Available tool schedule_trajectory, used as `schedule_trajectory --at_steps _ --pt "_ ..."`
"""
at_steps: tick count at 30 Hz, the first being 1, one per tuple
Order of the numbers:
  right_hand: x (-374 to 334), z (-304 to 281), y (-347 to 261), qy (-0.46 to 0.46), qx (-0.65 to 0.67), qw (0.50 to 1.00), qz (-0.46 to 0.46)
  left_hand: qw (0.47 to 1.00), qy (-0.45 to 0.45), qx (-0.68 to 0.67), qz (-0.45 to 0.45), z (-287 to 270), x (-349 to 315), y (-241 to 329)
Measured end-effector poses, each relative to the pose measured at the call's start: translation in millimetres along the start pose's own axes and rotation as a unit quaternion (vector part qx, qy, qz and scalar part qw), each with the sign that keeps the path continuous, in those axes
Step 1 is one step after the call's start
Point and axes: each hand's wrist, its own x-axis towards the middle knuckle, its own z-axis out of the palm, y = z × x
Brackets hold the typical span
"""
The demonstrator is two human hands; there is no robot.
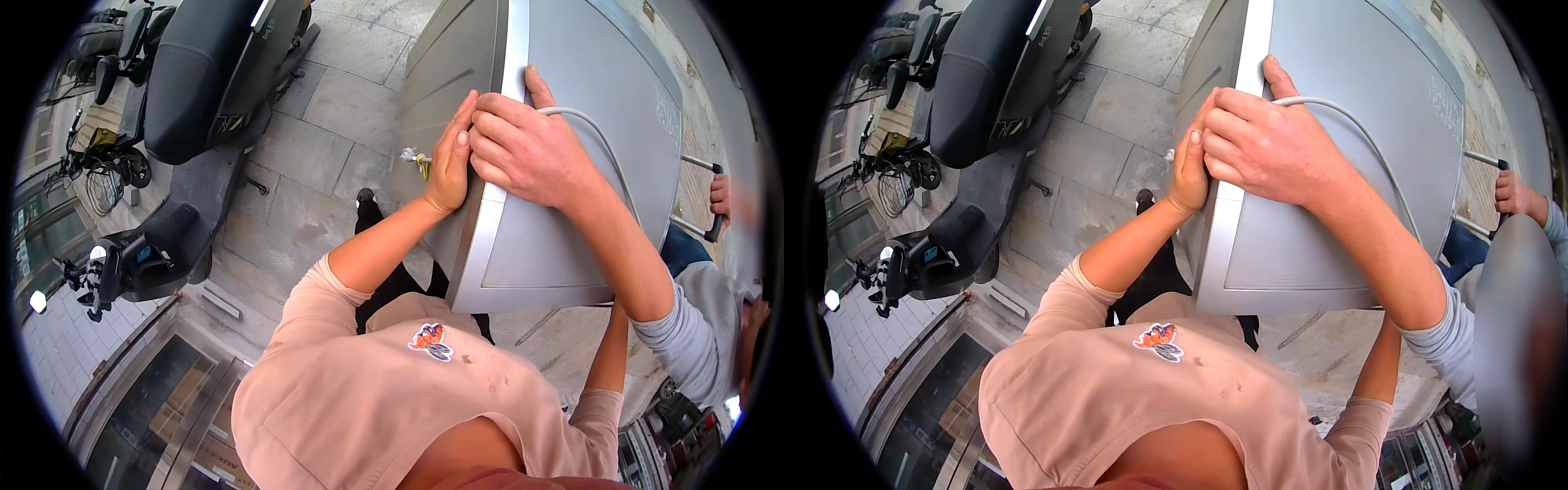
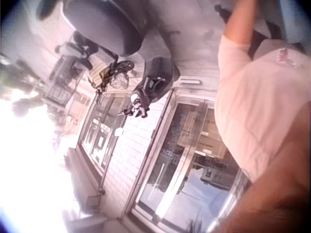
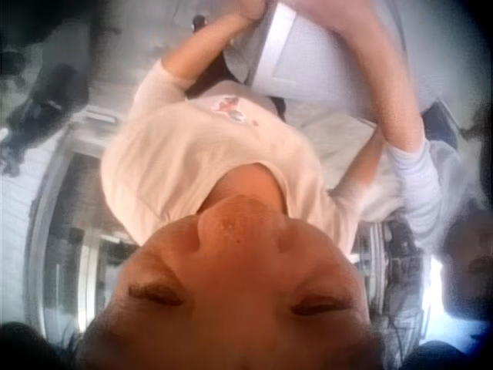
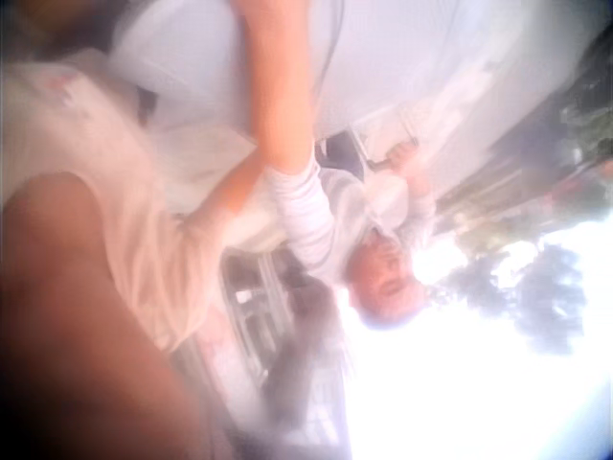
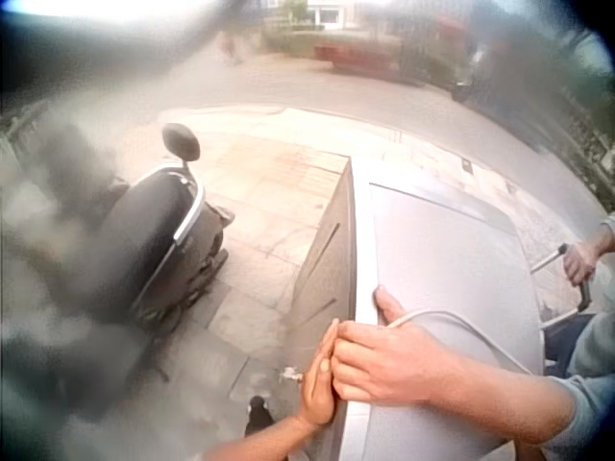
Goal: The person unloads a washing machine from the back of a blue three-wheeled cargo vehicle. They use a hand truck to move the appliance from the street to the entrance of a building, then carry it inside a cluttered workshop.
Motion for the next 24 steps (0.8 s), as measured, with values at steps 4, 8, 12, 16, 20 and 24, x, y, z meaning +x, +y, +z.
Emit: schedule_trajectory --at_steps 4,8,12,16,20,24 --pt "14 0 12 0.052 -0.005 0.999 -0.016 0.999 0.029 0.009 0.017 -9 6 1" --pt "-1 80 -33 -0.04 -0.282 0.955 -0.082 0.999 0.027 -0.018 0.005 -21 9 1" --pt "51 -12 5 -0.036 -0.205 0.975 -0.081 0.998 0.063 -0.004 0.001 -51 5 -3" --pt "85 -10 -1 -0.004 -0.132 0.99 -0.051 0.996 0.086 0.016 -0.003 -89 5 -4" --pt "111 -7 -6 0.028 0.089 0.995 -0.036 0.993 0.118 0.018 -0.004 -124 -1 -24" --pt "12 36 -93 0.018 0.254 0.921 0.296 0.994 0.105 0.016 -0.022 -174 -4 -38"
